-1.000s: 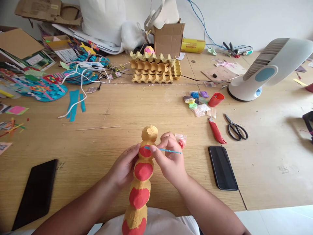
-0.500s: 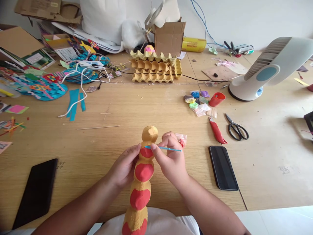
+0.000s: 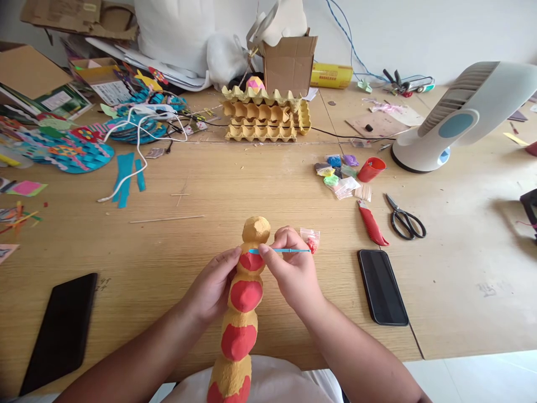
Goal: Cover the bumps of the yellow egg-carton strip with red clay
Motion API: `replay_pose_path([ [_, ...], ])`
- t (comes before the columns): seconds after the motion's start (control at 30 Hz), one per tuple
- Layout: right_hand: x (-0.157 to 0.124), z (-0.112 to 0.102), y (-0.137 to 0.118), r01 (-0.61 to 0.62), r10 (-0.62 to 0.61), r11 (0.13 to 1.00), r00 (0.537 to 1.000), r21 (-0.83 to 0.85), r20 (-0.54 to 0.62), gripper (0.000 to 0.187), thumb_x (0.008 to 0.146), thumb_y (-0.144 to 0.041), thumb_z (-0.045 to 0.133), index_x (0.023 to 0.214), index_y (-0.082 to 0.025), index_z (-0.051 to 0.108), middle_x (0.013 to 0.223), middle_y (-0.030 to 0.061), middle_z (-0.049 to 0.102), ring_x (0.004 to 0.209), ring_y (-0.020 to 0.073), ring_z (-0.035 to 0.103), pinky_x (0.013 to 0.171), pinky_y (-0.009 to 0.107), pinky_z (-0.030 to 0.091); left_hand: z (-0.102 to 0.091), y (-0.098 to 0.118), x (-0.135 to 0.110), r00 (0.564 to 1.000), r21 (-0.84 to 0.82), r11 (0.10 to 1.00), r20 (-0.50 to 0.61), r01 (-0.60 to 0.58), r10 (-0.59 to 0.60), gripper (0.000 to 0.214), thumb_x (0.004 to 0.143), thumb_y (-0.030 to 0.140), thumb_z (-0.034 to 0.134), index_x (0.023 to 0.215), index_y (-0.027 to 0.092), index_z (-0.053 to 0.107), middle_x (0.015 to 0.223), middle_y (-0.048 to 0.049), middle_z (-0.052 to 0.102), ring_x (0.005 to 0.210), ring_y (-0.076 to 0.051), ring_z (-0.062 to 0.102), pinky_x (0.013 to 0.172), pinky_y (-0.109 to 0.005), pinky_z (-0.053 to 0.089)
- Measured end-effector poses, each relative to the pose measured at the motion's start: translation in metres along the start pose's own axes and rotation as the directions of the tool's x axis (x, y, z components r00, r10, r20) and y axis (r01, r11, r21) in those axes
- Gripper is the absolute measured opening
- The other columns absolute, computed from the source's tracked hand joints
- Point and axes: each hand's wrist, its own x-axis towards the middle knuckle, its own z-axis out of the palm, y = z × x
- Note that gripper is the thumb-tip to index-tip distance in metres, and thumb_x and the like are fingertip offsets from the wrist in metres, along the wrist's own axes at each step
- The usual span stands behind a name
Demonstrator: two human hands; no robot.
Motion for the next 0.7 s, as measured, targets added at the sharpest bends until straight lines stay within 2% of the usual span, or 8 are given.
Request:
replay_pose_path([
  [0.13, 0.0, 0.002, 0.0, -0.092, 0.083, 0.969, 0.995, 0.229, 0.049, 0.042, 0.08, -0.046, 0.094, 0.068, -0.024, 0.06, 0.082, -0.0011, 0.047, 0.077, 0.0178, 0.044, 0.072, 0.033, 0.039, -0.002, -0.002, 0.002, 1.0, -0.002, 1.0, 0.018, 0.01, -0.01, 0.035, 0.086, 0.053, 0.088, 0.076, 0.023, 0.072, 0.071, -0.0023, 0.065, 0.062, -0.017, 0.049, 0.062, -0.031, 0.039],
  [0.23, 0.003, 0.001, -0.003, -0.138, 0.135, 0.92, 0.99, 0.367, 0.033, 0.042, 0.077, -0.044, 0.096, 0.068, -0.024, 0.06, 0.08, -0.0013, 0.049, 0.078, 0.0174, 0.044, 0.073, 0.032, 0.039, -0.005, -0.002, 0.003, 1.0, -0.024, 1.0, 0.028, 0.013, -0.012, 0.04, 0.085, 0.057, 0.088, 0.074, 0.023, 0.069, 0.068, -0.0013, 0.059, 0.06, -0.015, 0.044, 0.06, -0.03, 0.035],
  [0.37, 0.008, 0.0, -0.002, -0.209, 0.224, 0.886, 0.975, 0.413, 0.014, 0.041, 0.077, -0.044, 0.098, 0.072, -0.024, 0.062, 0.075, -0.0023, 0.053, 0.076, 0.0167, 0.046, 0.074, 0.031, 0.039, -0.008, 0.001, 0.005, 1.0, -0.054, 0.998, 0.021, 0.017, -0.016, 0.043, 0.086, 0.06, 0.087, 0.074, 0.023, 0.069, 0.066, -0.0006, 0.053, 0.06, -0.014, 0.04, 0.058, -0.029, 0.035],
  [0.5, 0.011, -0.002, 0.005, -0.257, 0.273, 0.891, 0.962, 0.375, 0.01, 0.04, 0.078, -0.05, 0.096, 0.078, -0.026, 0.064, 0.066, -0.0043, 0.051, 0.071, 0.0167, 0.045, 0.072, 0.032, 0.036, -0.01, 0.005, 0.007, 1.0, -0.064, 0.998, 0.002, 0.016, -0.016, 0.043, 0.085, 0.06, 0.088, 0.075, 0.022, 0.069, 0.067, 0.0002, 0.052, 0.06, -0.014, 0.041, 0.057, -0.029, 0.04],
  [0.6, 0.009, -0.004, 0.006, -0.188, 0.194, 0.947, 0.981, 0.26, 0.006, 0.04, 0.081, -0.053, 0.094, 0.078, -0.025, 0.065, 0.069, -0.0033, 0.053, 0.07, 0.017, 0.045, 0.07, 0.033, 0.037, -0.01, 0.007, 0.008, 1.0, -0.049, 0.999, -0.011, -0.015, 0.014, 0.044, 0.082, 0.06, 0.091, 0.075, 0.021, 0.07, 0.068, 0.0001, 0.056, 0.06, -0.014, 0.045, 0.057, -0.028, 0.042],
  [0.7, 0.005, -0.008, 0.002, 0.051, -0.054, 0.997, 0.998, 0.066, 0.041, 0.033, 0.09, -0.048, 0.088, 0.078, -0.025, 0.067, 0.074, -0.0013, 0.056, 0.073, 0.018, 0.048, 0.069, 0.034, 0.038, -0.008, 0.007, 0.007, 0.997, 0.003, 0.998, -0.043, -0.067, 0.067, 0.046, 0.079, 0.061, 0.093, 0.076, 0.018, 0.074, 0.068, -0.0012, 0.062, 0.06, -0.013, 0.05, 0.057, -0.028, 0.045],
])
